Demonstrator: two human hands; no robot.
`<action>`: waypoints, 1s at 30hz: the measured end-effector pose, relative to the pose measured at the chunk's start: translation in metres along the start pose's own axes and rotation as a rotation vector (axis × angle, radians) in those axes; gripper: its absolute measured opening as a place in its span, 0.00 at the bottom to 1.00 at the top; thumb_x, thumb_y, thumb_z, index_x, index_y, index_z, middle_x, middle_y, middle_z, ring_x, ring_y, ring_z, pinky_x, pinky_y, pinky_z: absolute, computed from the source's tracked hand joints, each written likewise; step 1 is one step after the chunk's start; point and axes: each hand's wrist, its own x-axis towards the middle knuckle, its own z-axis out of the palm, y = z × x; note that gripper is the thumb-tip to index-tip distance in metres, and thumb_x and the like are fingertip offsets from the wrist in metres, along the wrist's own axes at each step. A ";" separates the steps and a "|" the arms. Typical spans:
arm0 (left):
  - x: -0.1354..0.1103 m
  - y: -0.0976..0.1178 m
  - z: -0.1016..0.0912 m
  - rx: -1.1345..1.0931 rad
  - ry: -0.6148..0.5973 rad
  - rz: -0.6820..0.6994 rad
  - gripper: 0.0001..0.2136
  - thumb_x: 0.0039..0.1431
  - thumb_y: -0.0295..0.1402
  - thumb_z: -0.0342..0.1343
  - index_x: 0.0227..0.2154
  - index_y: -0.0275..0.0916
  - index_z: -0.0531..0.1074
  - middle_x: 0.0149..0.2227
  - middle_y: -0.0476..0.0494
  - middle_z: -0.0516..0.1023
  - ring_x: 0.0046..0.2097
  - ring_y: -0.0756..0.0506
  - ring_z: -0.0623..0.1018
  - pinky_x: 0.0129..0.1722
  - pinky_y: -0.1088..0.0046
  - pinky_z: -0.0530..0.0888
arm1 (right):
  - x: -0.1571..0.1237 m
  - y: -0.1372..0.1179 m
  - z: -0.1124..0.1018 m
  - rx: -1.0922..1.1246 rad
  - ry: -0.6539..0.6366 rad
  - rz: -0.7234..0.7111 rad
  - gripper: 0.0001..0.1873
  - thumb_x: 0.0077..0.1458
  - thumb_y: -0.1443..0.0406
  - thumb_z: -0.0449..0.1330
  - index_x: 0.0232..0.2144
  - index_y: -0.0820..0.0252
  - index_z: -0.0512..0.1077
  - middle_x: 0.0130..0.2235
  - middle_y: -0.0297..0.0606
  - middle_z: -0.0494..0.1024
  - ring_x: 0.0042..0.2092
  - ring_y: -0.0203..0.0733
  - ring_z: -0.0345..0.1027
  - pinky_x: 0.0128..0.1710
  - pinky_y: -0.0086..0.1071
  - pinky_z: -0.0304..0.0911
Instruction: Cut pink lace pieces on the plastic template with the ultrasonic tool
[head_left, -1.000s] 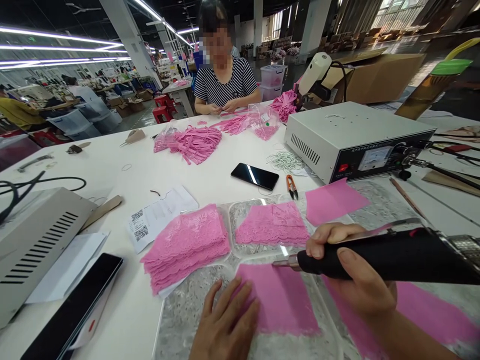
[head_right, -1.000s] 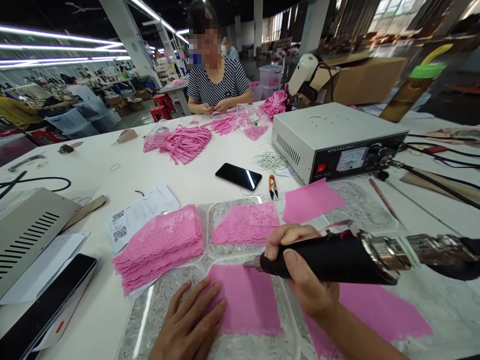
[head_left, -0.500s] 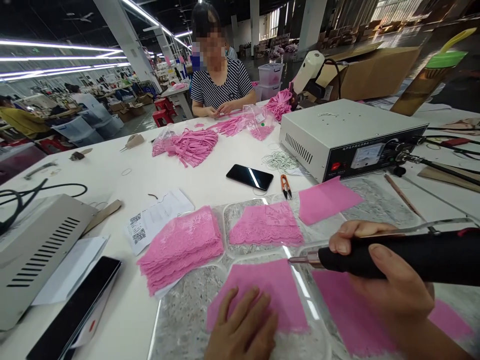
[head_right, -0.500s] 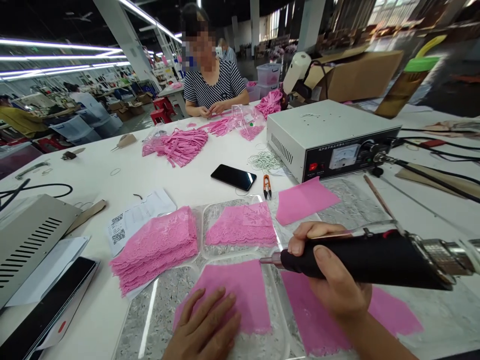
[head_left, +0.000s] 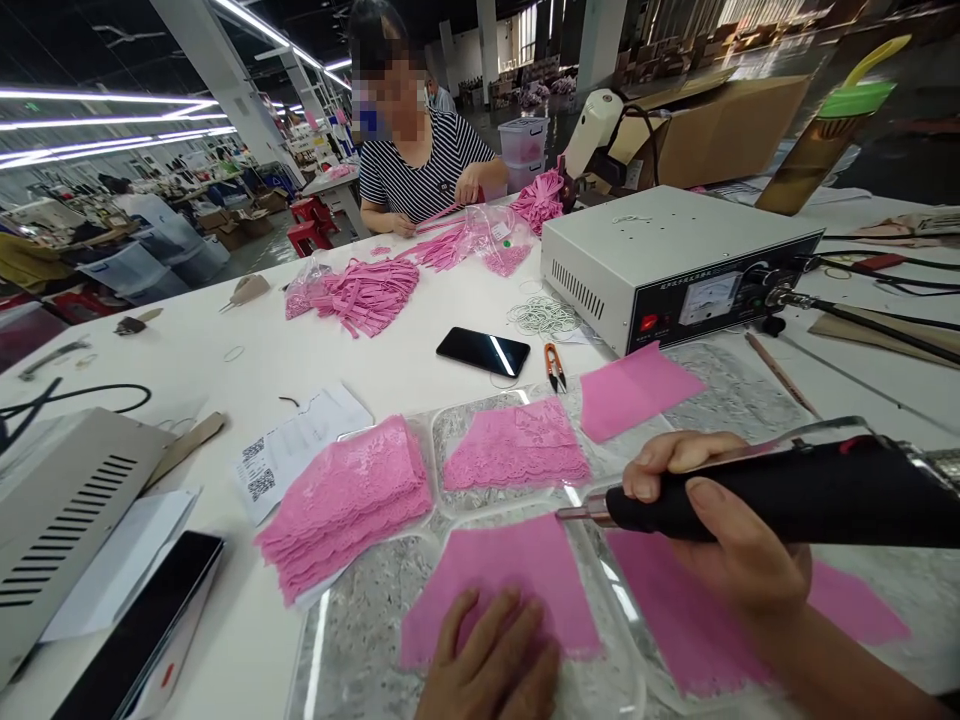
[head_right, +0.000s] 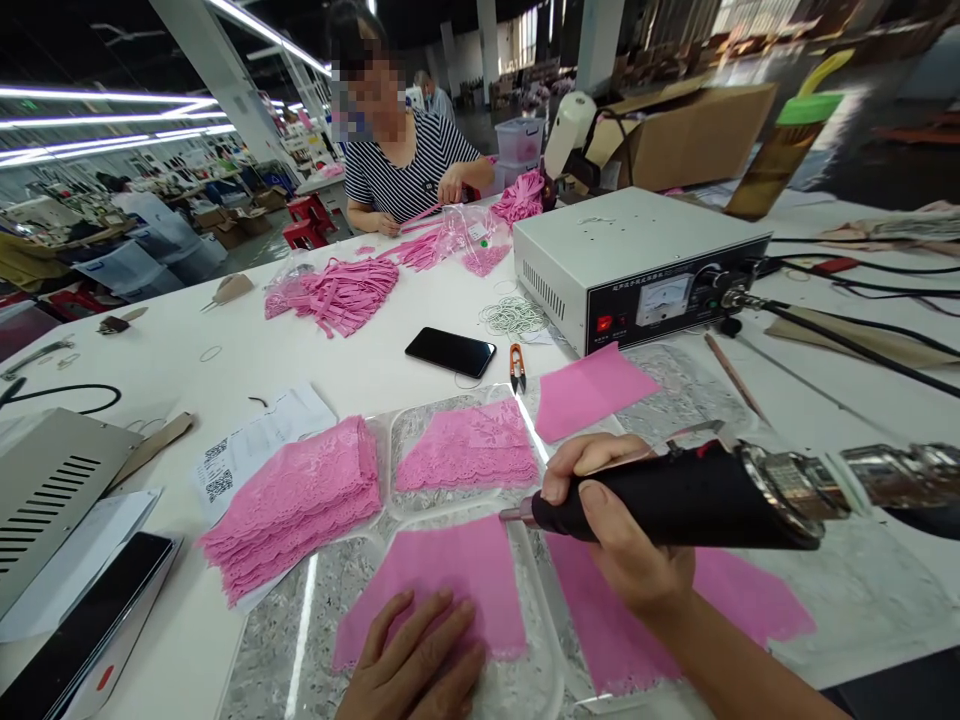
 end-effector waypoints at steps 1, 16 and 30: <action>0.001 0.000 0.000 -0.009 0.003 -0.005 0.07 0.64 0.30 0.53 0.41 0.42 0.76 0.48 0.48 0.79 0.56 0.46 0.73 0.65 0.60 0.55 | 0.001 -0.001 0.000 0.000 0.000 -0.002 0.02 0.56 0.65 0.58 0.33 0.54 0.71 0.32 0.36 0.68 0.29 0.39 0.64 0.30 0.38 0.66; 0.008 0.008 -0.003 -0.101 0.036 -0.010 0.08 0.65 0.29 0.52 0.37 0.38 0.77 0.45 0.46 0.80 0.54 0.46 0.74 0.64 0.63 0.57 | -0.010 -0.020 -0.011 0.085 -0.048 0.188 0.06 0.52 0.59 0.61 0.31 0.55 0.71 0.29 0.34 0.68 0.25 0.36 0.63 0.25 0.34 0.67; 0.006 0.007 -0.005 -0.098 -0.016 0.002 0.09 0.65 0.29 0.50 0.39 0.38 0.76 0.45 0.46 0.79 0.54 0.47 0.74 0.65 0.63 0.55 | -0.007 -0.020 -0.009 0.060 -0.114 0.156 0.06 0.54 0.60 0.62 0.32 0.54 0.71 0.29 0.34 0.70 0.26 0.36 0.65 0.27 0.33 0.67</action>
